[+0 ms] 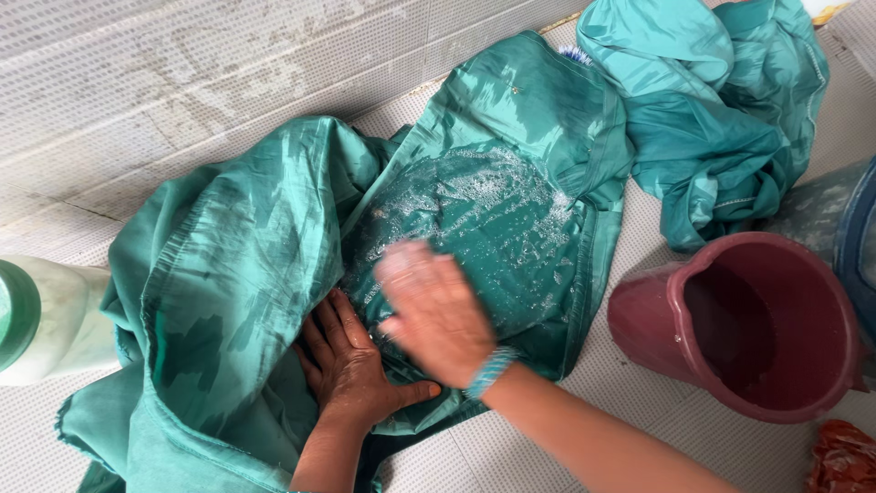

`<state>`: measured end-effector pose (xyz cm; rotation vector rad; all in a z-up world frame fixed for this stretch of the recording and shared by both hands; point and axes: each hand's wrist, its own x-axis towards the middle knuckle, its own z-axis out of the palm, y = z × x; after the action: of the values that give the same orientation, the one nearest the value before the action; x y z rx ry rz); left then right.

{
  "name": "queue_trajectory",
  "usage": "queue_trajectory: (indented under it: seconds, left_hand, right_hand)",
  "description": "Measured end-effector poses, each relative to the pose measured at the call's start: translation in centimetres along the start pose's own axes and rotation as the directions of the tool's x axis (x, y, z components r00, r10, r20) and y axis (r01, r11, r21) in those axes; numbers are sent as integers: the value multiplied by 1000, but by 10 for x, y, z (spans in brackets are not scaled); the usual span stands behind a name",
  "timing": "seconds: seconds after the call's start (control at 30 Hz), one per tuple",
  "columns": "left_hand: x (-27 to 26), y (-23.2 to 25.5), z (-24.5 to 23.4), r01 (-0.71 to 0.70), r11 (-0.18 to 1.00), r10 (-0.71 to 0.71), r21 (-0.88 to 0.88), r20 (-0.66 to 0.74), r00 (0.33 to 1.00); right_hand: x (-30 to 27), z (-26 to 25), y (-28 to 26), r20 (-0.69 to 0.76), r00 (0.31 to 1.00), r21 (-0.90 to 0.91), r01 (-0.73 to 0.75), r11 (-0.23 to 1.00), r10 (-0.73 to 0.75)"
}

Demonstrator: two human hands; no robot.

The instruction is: The person hand-washes a teal garment on a tiled bathroom floor. They apply white powder detergent directly to the fabric, rub it in with their hands, and rinse the garment using water from a pink mug. The person scrubs the fabric against the floor and wrings out the excess water repeatedly.

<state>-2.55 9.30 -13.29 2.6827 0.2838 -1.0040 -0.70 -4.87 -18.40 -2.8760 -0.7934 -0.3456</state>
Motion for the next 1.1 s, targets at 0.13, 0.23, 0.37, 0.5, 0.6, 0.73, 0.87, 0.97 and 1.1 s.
queue_trajectory:
  seconds: [0.13, 0.23, 0.37, 0.5, 0.6, 0.73, 0.87, 0.97, 1.1]
  left_hand:
    - [-3, -1, -2, -7, 1000, 7, -13, -6, 1000]
    - [-5, 0, -5, -16, 996, 13, -82, -43, 999]
    - [1, -15, -6, -370, 828, 163, -422, -452, 877]
    - [24, -40, -6, -365, 681, -107, -634, -580, 807]
    - [41, -64, -1, -608, 583, -115, -538, -796, 594]
    - [60, -84, 11, -526, 190, -414, -829, -554, 722]
    - [54, -100, 4, -530, 129, -458, -838, -525, 718]
    - [44, -104, -2, -505, 191, -412, -842, -536, 737]
    - [46, -109, 2, -273, 371, -438, -888, -427, 791]
  right_hand:
    - [38, 9, 1, 235, 957, -4, 178, 984, -172]
    - [65, 11, 38, 271, 961, -83, 81, 993, -56]
    - [49, 10, 86, -1, 966, -3, -259, 966, 259]
    - [27, 9, 80, -169, 908, -87, -401, 912, 384]
    - [19, -5, 31, 49, 907, -26, -416, 909, 417]
    - [21, -10, -45, 238, 966, 302, 22, 953, -98]
    - [53, 18, -42, 111, 943, 274, 276, 921, -315]
    - [74, 24, -2, 126, 964, 125, 217, 968, -232]
    - [60, 6, 42, 151, 988, 43, 33, 999, -40]
